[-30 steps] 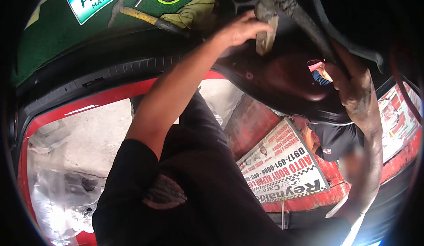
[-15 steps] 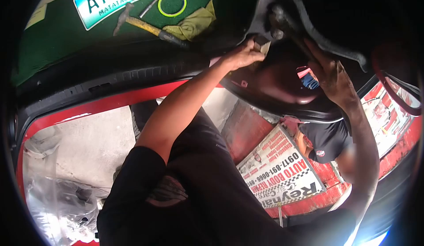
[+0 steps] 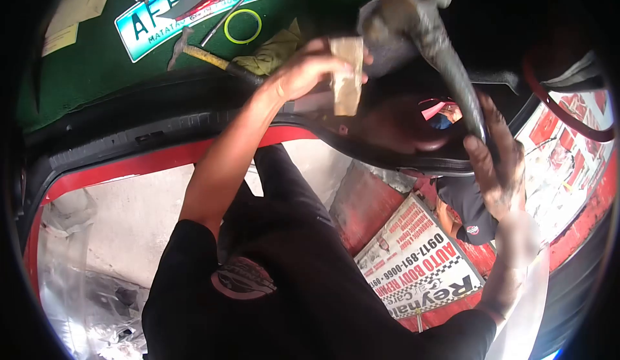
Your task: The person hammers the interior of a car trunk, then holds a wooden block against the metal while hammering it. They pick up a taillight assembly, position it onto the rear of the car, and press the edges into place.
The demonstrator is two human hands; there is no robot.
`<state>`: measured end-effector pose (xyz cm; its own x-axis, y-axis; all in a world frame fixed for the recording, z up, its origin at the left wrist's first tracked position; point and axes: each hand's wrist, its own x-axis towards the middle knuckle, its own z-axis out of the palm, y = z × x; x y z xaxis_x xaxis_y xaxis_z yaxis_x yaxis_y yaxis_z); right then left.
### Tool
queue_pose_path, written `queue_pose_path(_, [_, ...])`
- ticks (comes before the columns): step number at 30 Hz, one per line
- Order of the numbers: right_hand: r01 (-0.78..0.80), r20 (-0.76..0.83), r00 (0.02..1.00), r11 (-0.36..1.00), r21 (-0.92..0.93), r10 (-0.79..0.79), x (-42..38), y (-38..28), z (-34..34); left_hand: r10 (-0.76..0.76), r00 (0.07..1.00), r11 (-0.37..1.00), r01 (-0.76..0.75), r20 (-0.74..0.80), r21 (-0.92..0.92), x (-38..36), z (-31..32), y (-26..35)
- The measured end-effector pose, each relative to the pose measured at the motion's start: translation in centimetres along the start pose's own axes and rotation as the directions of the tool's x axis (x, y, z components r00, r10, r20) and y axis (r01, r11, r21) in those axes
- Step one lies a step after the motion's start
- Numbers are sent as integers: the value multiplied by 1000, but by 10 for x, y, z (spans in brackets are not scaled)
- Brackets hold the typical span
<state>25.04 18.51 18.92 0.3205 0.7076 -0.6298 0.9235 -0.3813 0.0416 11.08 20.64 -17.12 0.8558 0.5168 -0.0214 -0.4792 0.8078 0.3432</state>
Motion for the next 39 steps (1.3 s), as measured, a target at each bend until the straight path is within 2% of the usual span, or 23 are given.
queue_pose_path(2, [-42, -59, 997, 988, 152, 52, 16, -10, 12, 69, 991, 978, -90, -113, -186, 19, -1, -1])
queue_pose_path(5, [52, -123, 991, 998, 37, -47, 66, -3, 39, 256, 901, 951, -169, -350, 261, 51, -26, -34])
queue_pose_path(6, [68, -107, 992, 997, -47, -72, 89, 5, 45, 223, 879, 866, 19, -420, 499, 52, -33, -23])
queue_pose_path(8, [428, -228, 852, 877, -217, -472, 149, 68, 77, 126, 910, 989, -82, -395, 127, 60, -63, -18])
queue_pose_path(9, [431, -225, 851, 876, -215, -474, 157, 58, 76, 100, 871, 994, -105, -482, 16, 57, -56, -8])
queue_pose_path(10, [155, -56, 985, 983, -101, -161, 166, 41, 73, 137, 876, 989, -150, -462, 9, 56, -54, -4])
queue_pose_path(11, [-162, 148, 975, 986, -48, 167, 173, 32, 74, 177, 886, 980, -198, -428, -3, 55, -52, -2])
queue_pose_path(12, [-170, 161, 971, 984, -51, 176, 180, 36, 80, 213, 895, 970, -241, -392, -25, 56, -47, -5])
queue_pose_path(14, [12, 64, 998, 996, -93, -6, 185, 50, 88, 239, 866, 902, -366, -440, -228, 57, -23, -15])
queue_pose_path(15, [63, 52, 997, 968, -242, -52, 181, 55, 92, 343, 785, 925, -378, -516, 39, 56, -11, -9])
queue_pose_path(16, [351, 121, 935, 832, -430, -333, 188, 108, 99, 474, 689, 880, -356, -548, 314, 57, -6, 2])
queue_pose_path(18, [589, 179, 645, 334, -736, -743, 179, 149, 101, 508, 636, 861, -360, -581, 360, 71, -14, -11])
queue_pose_path(19, [306, 145, 952, 805, -509, -270, 153, 84, 93, 508, 645, 861, -386, -570, 331, 67, -10, -8])
queue_pose_path(20, [306, 149, 952, 801, -515, -268, 134, 60, 87, 512, 655, 859, -413, -556, 304, 61, -3, -2])
queue_pose_path(21, [58, 142, 990, 974, -218, -27, 124, 43, 82, 560, 642, 828, -457, -523, 325, 56, 8, 8])
queue_pose_path(22, [-220, 213, 957, 970, 100, 196, 122, 36, 78, 609, 624, 793, -500, -490, 348, 53, 15, 17])
queue_pose_path(23, [-217, 211, 958, 971, 101, 193, 121, 35, 78, 664, 583, 735, -398, -467, 549, 53, 20, 27])
queue_pose_path(24, [-216, 192, 964, 961, 172, 183, 116, 37, 81, 617, 663, 754, -347, -423, 558, 46, 24, 39])
queue_pose_path(26, [-208, 169, 971, 948, 241, 170, 112, 41, 83, 391, 849, 901, -274, -357, 335, 55, 13, 30])
queue_pose_path(29, [-267, 219, 953, 917, 297, 207, 123, 51, 83, 364, 862, 926, -294, -352, 238, 46, 26, 18])
queue_pose_path(34, [-260, 201, 959, 897, 357, 198, 146, 53, 86, 449, 820, 804, -199, -354, 560, 39, 32, 13])
queue_pose_path(36, [-310, 231, 946, 848, 431, 229, 134, 46, 80, 401, 810, 914, -326, -428, 240, 38, 20, 9])
queue_pose_path(39, [-361, 276, 930, 757, 544, 244, 130, 36, 67, 423, 777, 905, -341, -466, 254, 39, 17, 0])
